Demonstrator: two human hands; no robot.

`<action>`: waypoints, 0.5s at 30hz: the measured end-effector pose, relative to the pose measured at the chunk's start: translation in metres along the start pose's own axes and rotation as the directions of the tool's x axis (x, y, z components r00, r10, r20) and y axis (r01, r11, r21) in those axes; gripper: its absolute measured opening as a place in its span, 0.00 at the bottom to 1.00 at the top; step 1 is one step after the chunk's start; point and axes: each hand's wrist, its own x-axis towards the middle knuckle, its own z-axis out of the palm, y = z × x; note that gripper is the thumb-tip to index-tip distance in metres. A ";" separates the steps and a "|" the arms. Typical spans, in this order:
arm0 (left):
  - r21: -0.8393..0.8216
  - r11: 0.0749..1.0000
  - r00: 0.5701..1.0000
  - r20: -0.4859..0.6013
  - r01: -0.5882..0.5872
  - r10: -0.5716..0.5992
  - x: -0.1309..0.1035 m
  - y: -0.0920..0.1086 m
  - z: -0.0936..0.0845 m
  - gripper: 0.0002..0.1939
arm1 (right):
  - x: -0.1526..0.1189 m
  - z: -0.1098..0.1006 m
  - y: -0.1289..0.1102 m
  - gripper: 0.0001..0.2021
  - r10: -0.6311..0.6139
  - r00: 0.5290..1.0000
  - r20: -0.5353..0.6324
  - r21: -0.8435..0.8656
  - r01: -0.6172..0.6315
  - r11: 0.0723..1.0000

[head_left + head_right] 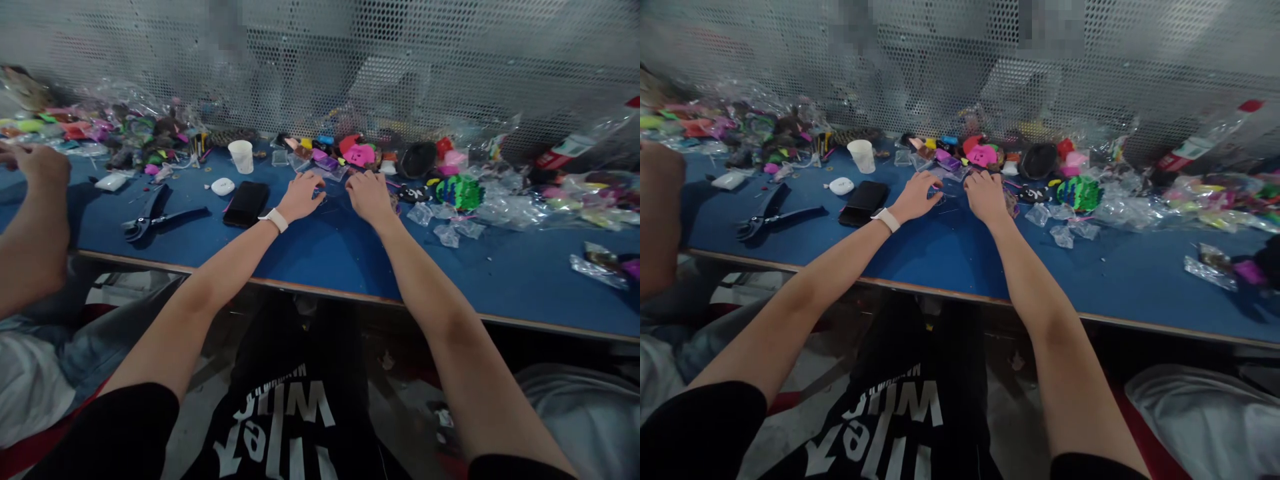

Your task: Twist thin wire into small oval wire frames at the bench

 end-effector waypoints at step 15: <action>-0.003 0.997 0.997 -0.027 -0.076 0.076 0.004 -0.007 0.005 0.32 | 0.007 -0.013 0.007 0.21 0.114 0.959 -0.259 0.185 -0.067 0.981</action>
